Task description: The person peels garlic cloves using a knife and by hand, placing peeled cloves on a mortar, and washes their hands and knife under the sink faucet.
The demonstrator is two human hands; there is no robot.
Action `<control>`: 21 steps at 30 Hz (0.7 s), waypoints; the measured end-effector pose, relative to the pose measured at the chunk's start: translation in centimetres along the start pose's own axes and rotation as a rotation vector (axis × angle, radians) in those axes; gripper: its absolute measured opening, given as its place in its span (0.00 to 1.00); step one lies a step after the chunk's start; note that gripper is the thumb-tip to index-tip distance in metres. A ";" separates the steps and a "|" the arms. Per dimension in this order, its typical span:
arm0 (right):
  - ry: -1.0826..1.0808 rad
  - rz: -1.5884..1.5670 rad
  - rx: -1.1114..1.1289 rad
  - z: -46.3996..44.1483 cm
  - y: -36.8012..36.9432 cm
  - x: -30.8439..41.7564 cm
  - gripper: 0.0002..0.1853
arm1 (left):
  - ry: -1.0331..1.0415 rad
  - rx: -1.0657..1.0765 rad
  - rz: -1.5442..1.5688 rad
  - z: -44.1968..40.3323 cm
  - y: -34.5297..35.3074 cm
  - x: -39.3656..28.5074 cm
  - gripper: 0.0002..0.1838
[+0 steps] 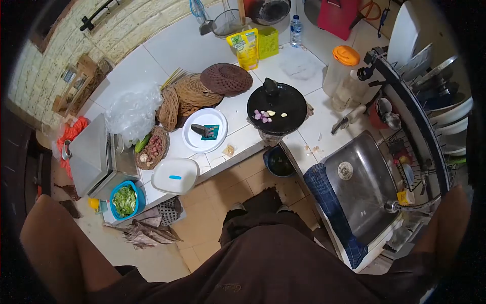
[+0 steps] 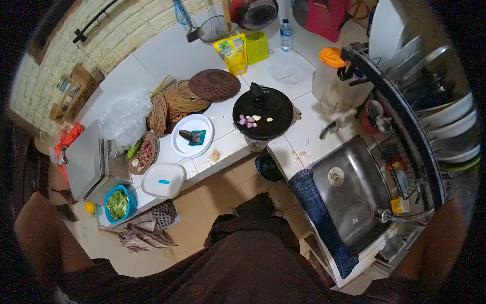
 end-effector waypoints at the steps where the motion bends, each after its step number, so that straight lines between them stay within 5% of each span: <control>1: 0.000 0.006 0.005 0.0 -0.2 0.0 0.06 | 0.008 0.000 -0.002 -0.2 0.0 0.1 0.17; 21: -0.002 0.058 0.085 -0.8 -1.4 0.0 0.06 | 0.162 0.012 -0.059 -1.9 -1.6 -0.3 0.17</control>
Point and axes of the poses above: each hand's wrist, its own z-axis away from the middle knuckle, its own y-axis out of the palm, x = y × z, the point moved 1 cm from there along -z, towards the middle knuckle, and after that the axes turned 12 degrees about -y, right-handed, at the moved point
